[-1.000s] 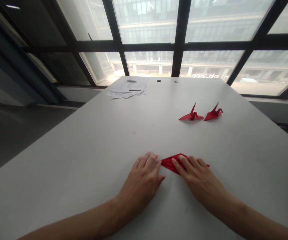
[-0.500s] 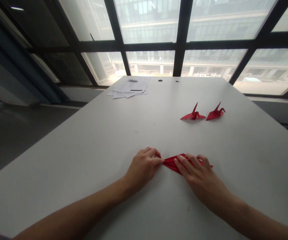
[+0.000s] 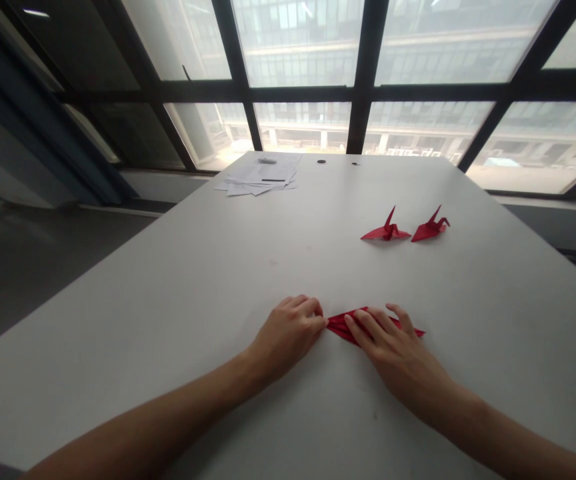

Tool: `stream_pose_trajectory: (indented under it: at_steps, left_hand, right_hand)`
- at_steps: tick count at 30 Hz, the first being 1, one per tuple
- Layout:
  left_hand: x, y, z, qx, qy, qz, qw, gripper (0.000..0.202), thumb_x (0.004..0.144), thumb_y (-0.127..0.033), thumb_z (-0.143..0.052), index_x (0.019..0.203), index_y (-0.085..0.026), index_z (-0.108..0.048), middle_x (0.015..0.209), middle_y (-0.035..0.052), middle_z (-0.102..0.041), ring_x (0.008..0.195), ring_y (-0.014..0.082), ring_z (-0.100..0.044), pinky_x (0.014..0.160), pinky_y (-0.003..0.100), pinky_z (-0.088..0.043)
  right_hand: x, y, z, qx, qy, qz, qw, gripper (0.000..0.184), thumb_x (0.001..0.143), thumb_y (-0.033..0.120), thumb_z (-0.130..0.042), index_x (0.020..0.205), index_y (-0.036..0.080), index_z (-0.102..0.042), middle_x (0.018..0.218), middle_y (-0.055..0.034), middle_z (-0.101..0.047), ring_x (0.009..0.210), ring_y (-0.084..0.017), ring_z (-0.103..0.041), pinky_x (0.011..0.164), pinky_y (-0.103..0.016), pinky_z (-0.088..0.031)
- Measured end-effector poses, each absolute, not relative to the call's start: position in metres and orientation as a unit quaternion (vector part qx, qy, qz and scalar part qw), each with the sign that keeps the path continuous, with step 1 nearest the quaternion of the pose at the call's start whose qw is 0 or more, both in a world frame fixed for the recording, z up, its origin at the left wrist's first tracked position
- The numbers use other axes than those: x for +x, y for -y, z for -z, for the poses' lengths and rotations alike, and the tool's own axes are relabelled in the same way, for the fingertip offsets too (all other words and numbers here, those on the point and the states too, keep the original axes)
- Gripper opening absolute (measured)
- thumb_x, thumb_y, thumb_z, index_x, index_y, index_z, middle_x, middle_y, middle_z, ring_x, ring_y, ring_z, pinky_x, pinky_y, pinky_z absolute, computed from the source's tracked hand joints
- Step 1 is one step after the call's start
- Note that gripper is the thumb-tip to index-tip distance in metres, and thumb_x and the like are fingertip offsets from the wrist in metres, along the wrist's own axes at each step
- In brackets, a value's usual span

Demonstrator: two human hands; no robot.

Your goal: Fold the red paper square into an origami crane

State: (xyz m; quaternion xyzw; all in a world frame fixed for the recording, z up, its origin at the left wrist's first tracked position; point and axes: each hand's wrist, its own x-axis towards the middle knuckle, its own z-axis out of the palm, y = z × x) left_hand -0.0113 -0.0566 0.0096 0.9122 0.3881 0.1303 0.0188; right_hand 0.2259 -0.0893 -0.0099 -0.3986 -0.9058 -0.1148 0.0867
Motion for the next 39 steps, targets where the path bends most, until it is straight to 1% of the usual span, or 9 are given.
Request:
stream_pose_trajectory:
  at_steps: [6,8,12,16,22,26,29,33,39]
  left_hand:
    - [-0.01,0.058,-0.009,0.913,-0.393,-0.108,0.0,0.017,0.097,-0.022,-0.057,0.082,-0.019,-0.066,0.094,0.0025,-0.065,0.087,0.0189,-0.059,0.081,0.033,-0.048]
    - [-0.007,0.061,-0.006,0.91,-0.398,-0.117,-0.004,0.012,0.097,-0.02,-0.055,0.095,-0.02,-0.067,0.102,0.0039,-0.065,0.093,0.0202,-0.059,0.086,0.035,-0.048]
    - [0.003,0.071,0.003,0.905,-0.402,-0.135,-0.006,0.035,0.096,-0.02,-0.055,0.131,-0.019,-0.054,0.125,0.0083,-0.061,0.114,0.0254,-0.054,0.099,0.041,-0.046]
    - [0.009,0.08,0.007,0.902,-0.413,-0.125,-0.008,0.039,0.094,-0.029,-0.06,0.131,-0.018,-0.055,0.129,0.0091,-0.059,0.121,0.0286,-0.05,0.104,0.046,-0.043]
    - [0.008,0.083,0.005,0.899,-0.423,-0.114,-0.022,0.034,0.097,-0.028,-0.054,0.13,-0.018,-0.056,0.129,0.0098,-0.058,0.121,0.028,-0.051,0.104,0.046,-0.044]
    - [0.011,0.084,0.004,0.896,-0.432,-0.101,-0.034,0.033,0.098,-0.027,-0.05,0.129,-0.017,-0.057,0.128,0.0106,-0.058,0.121,0.0291,-0.051,0.102,0.047,-0.045]
    - [0.013,0.084,0.003,0.896,-0.433,-0.094,-0.036,0.032,0.098,-0.027,-0.05,0.128,-0.017,-0.057,0.127,0.0109,-0.058,0.121,0.0292,-0.051,0.102,0.046,-0.045]
    - [0.014,0.086,0.002,0.892,-0.441,-0.095,-0.028,0.034,0.097,-0.027,-0.051,0.13,-0.018,-0.056,0.127,0.0108,-0.058,0.122,0.0298,-0.05,0.103,0.047,-0.044]
    - [0.011,0.089,0.002,0.886,-0.452,-0.103,-0.022,0.04,0.097,-0.03,-0.053,0.133,-0.015,-0.053,0.129,0.0116,-0.057,0.121,0.0291,-0.051,0.105,0.047,-0.042]
  right_hand:
    - [0.224,0.091,0.012,-0.4,0.904,0.126,0.086,0.052,0.088,0.004,-0.045,0.138,0.013,-0.051,0.128,-0.0114,-0.06,0.118,-0.029,-0.049,0.108,-0.056,-0.027]
    - [0.224,0.09,0.014,-0.397,0.904,0.134,0.089,0.051,0.088,0.006,-0.047,0.138,0.013,-0.051,0.127,-0.0115,-0.061,0.118,-0.029,-0.049,0.108,-0.056,-0.027]
    - [0.224,0.089,0.016,-0.388,0.905,0.147,0.091,0.048,0.089,0.01,-0.05,0.137,0.011,-0.052,0.124,-0.013,-0.061,0.117,-0.03,-0.048,0.107,-0.056,-0.029]
    - [0.224,0.09,0.015,-0.39,0.905,0.146,0.087,0.048,0.091,0.012,-0.051,0.138,0.012,-0.051,0.125,-0.013,-0.06,0.117,-0.031,-0.048,0.106,-0.057,-0.03]
    - [0.222,0.091,0.016,-0.396,0.902,0.145,0.087,0.047,0.09,0.012,-0.051,0.137,0.012,-0.052,0.126,-0.0142,-0.06,0.118,-0.031,-0.048,0.106,-0.057,-0.029]
    - [0.223,0.092,0.009,-0.404,0.902,0.115,0.098,0.045,0.091,0.012,-0.053,0.136,0.016,-0.053,0.125,-0.0111,-0.061,0.117,-0.029,-0.049,0.108,-0.055,-0.026]
    - [0.221,0.094,0.002,-0.431,0.891,0.083,0.119,0.041,0.095,0.024,-0.057,0.134,0.018,-0.054,0.129,-0.01,-0.06,0.118,-0.028,-0.049,0.109,-0.053,-0.027]
    - [0.214,0.097,0.008,-0.445,0.883,0.071,0.134,0.047,0.092,0.045,-0.063,0.131,0.019,-0.056,0.131,-0.0107,-0.059,0.118,-0.03,-0.048,0.106,-0.053,-0.03]
    - [0.212,0.099,0.016,-0.446,0.881,0.092,0.13,0.056,0.089,0.048,-0.066,0.133,0.017,-0.054,0.13,-0.0123,-0.059,0.117,-0.031,-0.048,0.104,-0.054,-0.03]
